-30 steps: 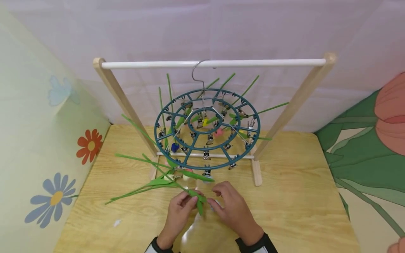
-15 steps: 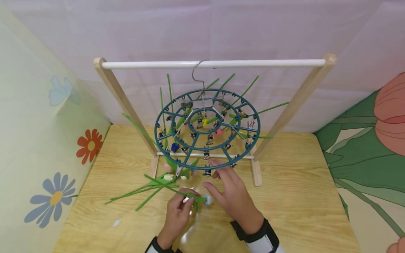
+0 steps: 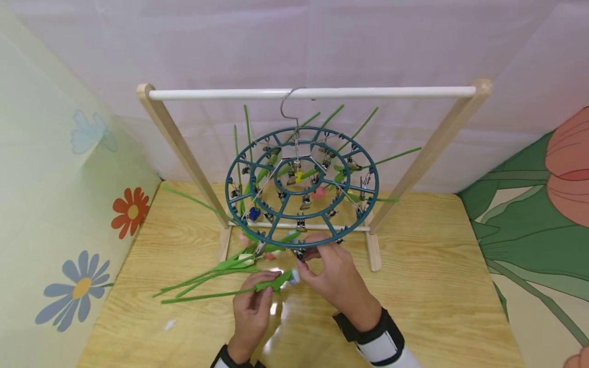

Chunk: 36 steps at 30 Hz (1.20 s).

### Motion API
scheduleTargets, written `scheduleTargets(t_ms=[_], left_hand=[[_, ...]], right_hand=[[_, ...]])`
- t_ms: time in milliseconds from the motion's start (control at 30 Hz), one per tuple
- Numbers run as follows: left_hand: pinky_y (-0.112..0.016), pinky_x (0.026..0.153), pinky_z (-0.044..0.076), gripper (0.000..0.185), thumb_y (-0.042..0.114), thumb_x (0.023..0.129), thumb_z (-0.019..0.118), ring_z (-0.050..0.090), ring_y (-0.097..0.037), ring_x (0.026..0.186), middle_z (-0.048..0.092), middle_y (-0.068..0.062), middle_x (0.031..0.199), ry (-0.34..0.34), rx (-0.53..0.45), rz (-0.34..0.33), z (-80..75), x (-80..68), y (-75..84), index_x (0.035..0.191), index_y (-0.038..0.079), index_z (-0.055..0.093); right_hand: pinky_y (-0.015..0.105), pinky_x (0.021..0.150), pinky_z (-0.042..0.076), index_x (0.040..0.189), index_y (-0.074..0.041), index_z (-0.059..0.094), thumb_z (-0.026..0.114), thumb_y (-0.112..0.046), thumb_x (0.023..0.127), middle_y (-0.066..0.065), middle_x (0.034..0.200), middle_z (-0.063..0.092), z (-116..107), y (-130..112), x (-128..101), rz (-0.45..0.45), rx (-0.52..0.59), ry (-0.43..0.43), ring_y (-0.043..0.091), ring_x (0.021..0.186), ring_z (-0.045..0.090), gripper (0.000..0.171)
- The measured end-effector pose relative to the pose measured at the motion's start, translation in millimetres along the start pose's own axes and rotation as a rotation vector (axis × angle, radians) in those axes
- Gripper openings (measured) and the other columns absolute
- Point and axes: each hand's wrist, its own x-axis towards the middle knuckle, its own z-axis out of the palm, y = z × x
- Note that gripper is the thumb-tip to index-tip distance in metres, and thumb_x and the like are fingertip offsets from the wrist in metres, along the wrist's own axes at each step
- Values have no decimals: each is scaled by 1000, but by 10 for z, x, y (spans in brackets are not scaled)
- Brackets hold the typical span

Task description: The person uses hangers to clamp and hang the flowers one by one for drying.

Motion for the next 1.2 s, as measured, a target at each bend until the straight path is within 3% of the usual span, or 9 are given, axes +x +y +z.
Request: scheduleTargets(t_ms=[167, 333, 433, 533, 733, 833, 1000, 1067, 1200], left_hand=[[-26, 92, 61, 33, -19, 79, 62, 72, -32, 95, 73, -24, 102, -65, 91, 20, 18, 40, -28, 111, -12, 65], [-26, 86, 63, 39, -20, 85, 61, 73, -34, 95, 72, -23, 105, -93, 122, -6, 74, 105, -41, 123, -13, 61], [-31, 85, 64, 38, -19, 88, 61, 73, -33, 97, 72, -23, 107, -89, 133, -14, 116, 160, -67, 126, -12, 60], [-30, 87, 63, 39, -18, 88, 62, 73, -33, 101, 72, -23, 114, -88, 153, -38, 161, 204, -78, 127, -10, 62], [-26, 90, 61, 38, -14, 89, 64, 72, -33, 106, 72, -22, 120, -96, 213, -67, 243, 263, -77, 126, -6, 64], [-24, 90, 61, 35, -11, 92, 64, 73, -32, 106, 73, -19, 118, -110, 230, -79, 272, 297, -69, 126, -4, 65], [-23, 89, 61, 30, -9, 94, 64, 74, -29, 103, 74, -16, 114, -120, 238, -93, 313, 331, -61, 122, -2, 67], [-23, 89, 61, 28, -8, 94, 64, 74, -27, 102, 74, -15, 113, -126, 234, -95, 329, 339, -52, 122, -2, 67], [-22, 86, 62, 29, -7, 95, 64, 73, -25, 99, 73, -13, 111, -142, 230, -107, 360, 346, -25, 123, 0, 67]], right_hand=[[19, 73, 60, 110, -1, 68, 89, -1, 68, 5, 99, 73, -22, -14, 4, 1, -61, -17, 14, 79, 71, 46], [21, 72, 58, 106, -3, 72, 84, -25, 87, 3, 95, 75, -53, 0, 2, -20, -27, -24, 14, 78, 69, 32], [20, 73, 58, 102, -3, 73, 75, -37, 95, 6, 95, 75, -62, 17, 2, -16, 33, -26, 15, 77, 69, 35], [21, 72, 58, 99, -3, 73, 79, -30, 92, 8, 93, 75, -68, 29, 8, -22, 76, -28, 16, 76, 69, 29], [19, 70, 58, 97, -3, 74, 87, -5, 74, 8, 92, 75, -94, 34, 16, -6, 114, -48, 15, 74, 69, 26], [17, 70, 58, 97, -2, 74, 87, -5, 75, 8, 91, 75, -92, 31, 19, -11, 131, -43, 15, 73, 69, 25], [18, 69, 58, 96, -3, 75, 83, -20, 87, 9, 89, 76, -64, 49, 34, -51, 122, -25, 16, 72, 69, 21], [17, 70, 58, 96, -3, 75, 84, -19, 86, 7, 89, 76, -60, 53, 35, -42, 116, -29, 15, 73, 69, 21], [16, 68, 57, 96, -3, 75, 89, -3, 72, 7, 89, 76, -51, 59, 29, -41, 116, -21, 14, 72, 69, 28]])
